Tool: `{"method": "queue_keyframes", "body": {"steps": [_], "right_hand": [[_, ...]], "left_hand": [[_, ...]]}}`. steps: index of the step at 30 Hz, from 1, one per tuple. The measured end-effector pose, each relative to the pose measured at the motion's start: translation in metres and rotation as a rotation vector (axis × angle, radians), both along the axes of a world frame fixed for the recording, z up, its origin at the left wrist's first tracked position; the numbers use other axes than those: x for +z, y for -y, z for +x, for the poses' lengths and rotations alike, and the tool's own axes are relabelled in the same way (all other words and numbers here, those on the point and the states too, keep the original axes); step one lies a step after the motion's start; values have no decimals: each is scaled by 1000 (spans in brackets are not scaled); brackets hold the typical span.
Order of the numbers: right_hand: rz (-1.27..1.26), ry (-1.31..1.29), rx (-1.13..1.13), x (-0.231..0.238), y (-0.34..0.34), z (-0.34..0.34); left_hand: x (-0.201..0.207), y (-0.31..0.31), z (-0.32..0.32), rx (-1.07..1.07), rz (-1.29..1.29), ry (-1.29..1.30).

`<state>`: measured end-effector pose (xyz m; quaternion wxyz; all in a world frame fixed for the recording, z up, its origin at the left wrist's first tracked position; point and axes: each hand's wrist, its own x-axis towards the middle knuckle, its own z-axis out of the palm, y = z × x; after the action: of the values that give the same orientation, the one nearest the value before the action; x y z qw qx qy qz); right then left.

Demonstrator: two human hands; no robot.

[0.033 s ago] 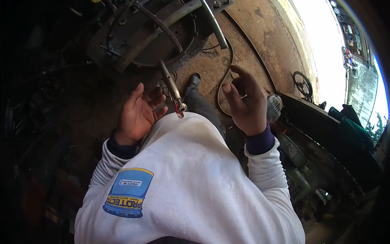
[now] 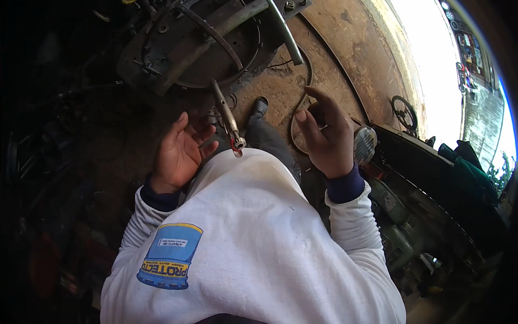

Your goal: The person uses a wrench to tighten bolts on a metal frame, then receives a pair of locking pliers from another person and uses them to secure a metal rod before hammering the assembly.

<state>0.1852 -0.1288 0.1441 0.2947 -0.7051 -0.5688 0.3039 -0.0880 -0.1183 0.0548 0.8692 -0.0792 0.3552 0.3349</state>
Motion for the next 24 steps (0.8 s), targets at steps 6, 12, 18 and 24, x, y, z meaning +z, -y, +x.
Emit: {"method": "queue_keyframes", "body": {"steps": [6, 12, 18, 24], "right_hand": [[-170, -95, 110, -48, -15, 42], [-293, -116, 396, -97, -54, 99], [-409, -55, 601, -131, -85, 166], [-458, 21, 755, -155, -104, 189]], "left_hand": [[13, 10, -1, 121, 174, -304], [29, 23, 7, 225, 275, -647], [47, 60, 21, 430, 195, -888], [44, 90, 39, 417, 188, -998]]}}
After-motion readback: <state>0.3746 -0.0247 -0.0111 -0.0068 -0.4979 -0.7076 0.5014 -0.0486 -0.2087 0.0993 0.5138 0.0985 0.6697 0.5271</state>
